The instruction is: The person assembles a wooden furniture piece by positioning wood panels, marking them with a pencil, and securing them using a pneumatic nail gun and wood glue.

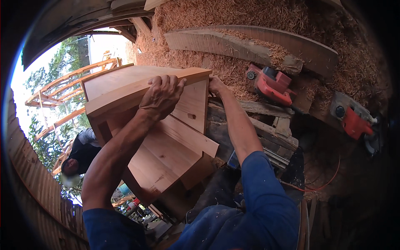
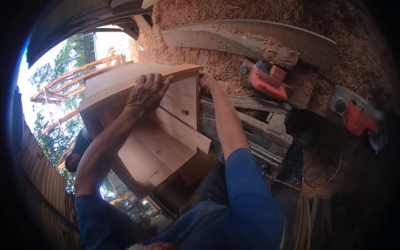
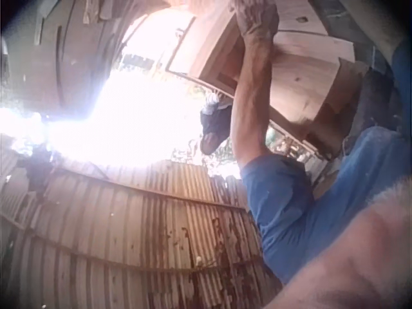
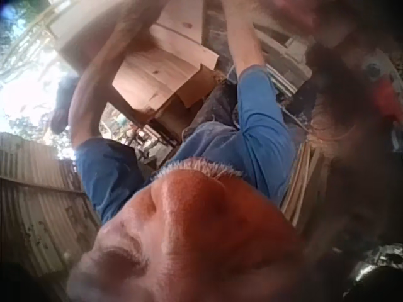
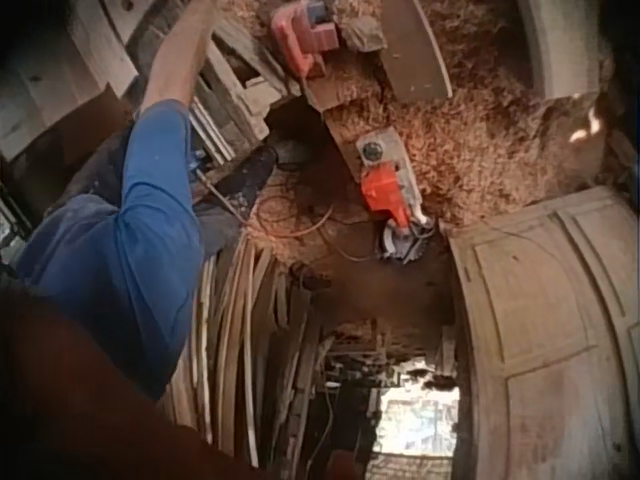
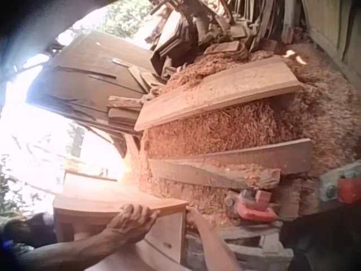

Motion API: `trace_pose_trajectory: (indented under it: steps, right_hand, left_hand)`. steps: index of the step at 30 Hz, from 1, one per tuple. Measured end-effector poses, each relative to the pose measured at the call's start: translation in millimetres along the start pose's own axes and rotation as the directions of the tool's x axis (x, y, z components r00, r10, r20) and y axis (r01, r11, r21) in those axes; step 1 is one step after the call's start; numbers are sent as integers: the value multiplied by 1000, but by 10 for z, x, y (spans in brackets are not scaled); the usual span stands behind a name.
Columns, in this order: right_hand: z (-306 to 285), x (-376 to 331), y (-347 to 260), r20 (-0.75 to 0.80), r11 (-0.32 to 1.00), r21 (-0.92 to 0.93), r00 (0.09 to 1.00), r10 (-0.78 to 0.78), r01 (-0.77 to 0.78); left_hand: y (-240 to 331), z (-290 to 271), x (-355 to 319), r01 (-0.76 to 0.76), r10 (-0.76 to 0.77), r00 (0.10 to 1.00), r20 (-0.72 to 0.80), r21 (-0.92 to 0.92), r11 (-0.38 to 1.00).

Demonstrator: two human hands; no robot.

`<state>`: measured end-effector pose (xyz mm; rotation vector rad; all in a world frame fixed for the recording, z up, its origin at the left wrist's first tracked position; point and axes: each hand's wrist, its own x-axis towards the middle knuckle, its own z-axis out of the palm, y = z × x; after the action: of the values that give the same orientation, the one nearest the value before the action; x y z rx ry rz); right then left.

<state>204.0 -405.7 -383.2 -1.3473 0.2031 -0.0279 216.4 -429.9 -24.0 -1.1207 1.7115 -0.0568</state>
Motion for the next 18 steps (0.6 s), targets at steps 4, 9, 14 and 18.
trace_pose_trajectory:
  steps: [4,9,14,18]
  right_hand:
    - [147,83,102,-109,810,543,938,329,-221]
    - [109,264,300,-152,994,-25,983,-105,102]
    - [114,215,-7,-58,972,-233,998,4,-17]
    - [15,117,25,-116,990,126,990,80,-66]
  left_hand:
    - [0,5,-1,-6,6,1000,8,18,1000]
    - [-9,10,40,-3,3,1000,15,0,1000]
    - [12,38,-67,6,-5,999,50,-9,1000]
    - [1,40,33,5,-5,1000,7,8,1000]
